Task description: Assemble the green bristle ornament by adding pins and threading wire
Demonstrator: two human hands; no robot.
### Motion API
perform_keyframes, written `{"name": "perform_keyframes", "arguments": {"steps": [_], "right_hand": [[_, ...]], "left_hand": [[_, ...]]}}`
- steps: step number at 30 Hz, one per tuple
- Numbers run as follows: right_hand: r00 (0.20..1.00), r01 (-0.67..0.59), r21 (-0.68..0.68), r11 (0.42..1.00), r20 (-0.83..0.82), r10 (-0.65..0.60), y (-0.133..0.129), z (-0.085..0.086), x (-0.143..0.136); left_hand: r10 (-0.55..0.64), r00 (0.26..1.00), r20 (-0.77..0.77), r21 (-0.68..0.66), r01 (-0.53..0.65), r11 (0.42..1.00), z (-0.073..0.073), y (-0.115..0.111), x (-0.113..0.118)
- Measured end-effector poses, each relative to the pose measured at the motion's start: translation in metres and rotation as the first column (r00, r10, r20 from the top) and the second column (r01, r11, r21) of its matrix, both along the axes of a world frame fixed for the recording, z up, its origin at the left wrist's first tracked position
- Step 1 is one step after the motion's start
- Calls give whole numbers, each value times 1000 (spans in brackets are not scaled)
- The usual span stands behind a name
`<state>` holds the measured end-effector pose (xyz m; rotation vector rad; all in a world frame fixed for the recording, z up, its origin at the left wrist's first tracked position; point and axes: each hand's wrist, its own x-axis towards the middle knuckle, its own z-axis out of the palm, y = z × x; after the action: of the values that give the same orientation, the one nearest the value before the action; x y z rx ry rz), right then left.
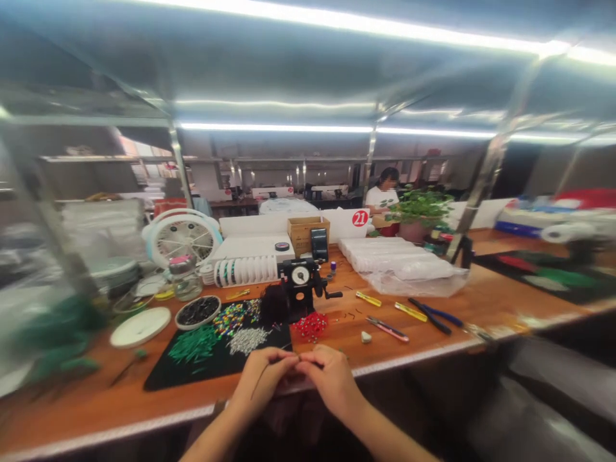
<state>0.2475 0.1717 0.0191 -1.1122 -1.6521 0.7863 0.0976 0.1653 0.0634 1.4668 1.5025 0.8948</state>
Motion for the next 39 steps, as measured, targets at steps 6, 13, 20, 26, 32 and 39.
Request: {"name": "perform_keyframes", "arguments": {"steps": [6, 13, 20, 26, 32, 39], "right_hand": [[999, -30, 37, 999, 32, 29, -3, -13, 6], [1000, -20, 128, 992, 16, 18, -5, -23, 9], [999, 16, 141, 990, 38, -22, -6, -22, 10], [998, 52, 149, 987, 11, -55, -2, -27, 6], [996, 76, 152, 985, 39, -83, -4, -23, 4], [997, 71, 159, 985, 19, -75, -6, -11, 3]], "left_hand": [[1, 998, 70, -27, 1, 1000, -12, -3, 1], [-13, 994, 109, -50, 19, 999, -11, -6, 3], [56, 991, 119, -68, -48, 997, -19, -1, 3], [68, 990, 122, -69, -60, 996, -19, -3, 8], [48, 992, 116, -53, -42, 998, -18, -4, 10], [7, 995, 103, -11, -6, 1000, -11, 1, 2]]}}
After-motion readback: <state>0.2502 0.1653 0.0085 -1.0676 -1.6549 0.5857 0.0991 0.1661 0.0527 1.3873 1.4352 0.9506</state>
